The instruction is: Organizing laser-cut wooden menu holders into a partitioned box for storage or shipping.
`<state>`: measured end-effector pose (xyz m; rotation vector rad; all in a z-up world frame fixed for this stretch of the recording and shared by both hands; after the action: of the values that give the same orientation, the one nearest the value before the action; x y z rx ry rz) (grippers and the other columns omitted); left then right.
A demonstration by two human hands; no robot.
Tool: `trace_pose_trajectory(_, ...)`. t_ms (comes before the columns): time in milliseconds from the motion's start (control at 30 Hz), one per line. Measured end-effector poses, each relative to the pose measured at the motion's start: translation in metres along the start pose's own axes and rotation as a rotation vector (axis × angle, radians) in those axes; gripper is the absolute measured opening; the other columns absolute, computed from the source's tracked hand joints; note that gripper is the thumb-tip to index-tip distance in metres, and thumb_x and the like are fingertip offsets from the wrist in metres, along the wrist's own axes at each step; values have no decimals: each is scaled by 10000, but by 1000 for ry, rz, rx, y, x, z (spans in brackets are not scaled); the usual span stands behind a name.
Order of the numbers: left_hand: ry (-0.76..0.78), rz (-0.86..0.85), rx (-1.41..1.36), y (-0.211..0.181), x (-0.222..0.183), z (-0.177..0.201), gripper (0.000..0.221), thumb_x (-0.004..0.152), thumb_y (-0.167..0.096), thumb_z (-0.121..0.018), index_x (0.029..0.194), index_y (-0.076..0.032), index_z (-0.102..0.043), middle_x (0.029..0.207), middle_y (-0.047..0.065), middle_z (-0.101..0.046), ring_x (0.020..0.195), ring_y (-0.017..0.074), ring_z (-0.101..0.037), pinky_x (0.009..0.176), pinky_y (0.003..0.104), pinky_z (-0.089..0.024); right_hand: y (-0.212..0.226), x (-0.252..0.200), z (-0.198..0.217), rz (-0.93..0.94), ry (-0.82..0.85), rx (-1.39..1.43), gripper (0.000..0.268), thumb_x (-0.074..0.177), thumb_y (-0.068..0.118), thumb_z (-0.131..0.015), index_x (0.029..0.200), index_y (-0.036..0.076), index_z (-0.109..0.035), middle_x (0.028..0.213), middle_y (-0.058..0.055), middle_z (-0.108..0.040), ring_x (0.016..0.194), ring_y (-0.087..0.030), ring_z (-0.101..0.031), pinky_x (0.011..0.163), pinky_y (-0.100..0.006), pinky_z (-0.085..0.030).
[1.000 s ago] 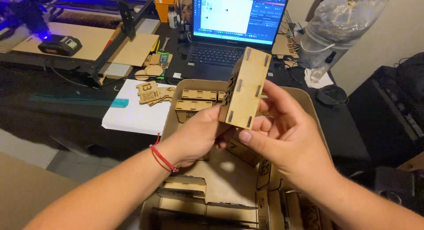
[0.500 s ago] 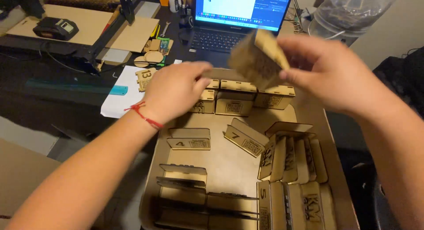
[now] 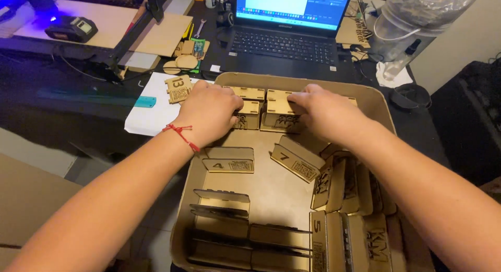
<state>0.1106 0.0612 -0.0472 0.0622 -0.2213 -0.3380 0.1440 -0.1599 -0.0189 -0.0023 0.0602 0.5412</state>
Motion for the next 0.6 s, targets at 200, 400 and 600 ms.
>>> trace_pose_trajectory(200, -5, -9, -77, -6, -15, 22, 289, 847, -306, -710, 1100, -167, -731, 1003, 64, -724, 990, 277, -682, 914, 425, -421, -20, 17, -54, 203, -332, -392, 267, 796, 318, -717, 1055, 267, -682, 1049, 74, -634, 1060, -167, -628, 863, -341, -488)
trace_pose_trajectory(400, -4, 7, -233, -13, -56, 55, 334, 889, -277, -680, 1188, -130, -705, 1093, 79, -728, 1077, 285, -669, 1002, 429, -370, -5, 15, -47, 268, -380, -219, 234, 816, 230, -676, 1031, 139, -683, 971, -45, -605, 923, -269, -663, 730, -382, -578)
trace_pose_trajectory(600, -27, -99, -262, -15, -91, 52, 345, 833, -405, -704, 1129, -228, -722, 1015, -29, -752, 925, 213, -675, 955, 487, -372, 16, 7, -35, 401, -427, -75, 105, 916, 80, -538, 957, 70, -634, 852, -135, -595, 764, -391, -554, 575, -534, -442)
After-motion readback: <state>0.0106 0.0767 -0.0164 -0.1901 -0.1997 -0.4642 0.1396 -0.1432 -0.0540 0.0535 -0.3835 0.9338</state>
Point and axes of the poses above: each hand's wrist, its own x-axis towards the middle knuckle, its own z-axis out of the back of the hand, y = z × x, the point moved 4 cm from there along x, towards the middle knuckle
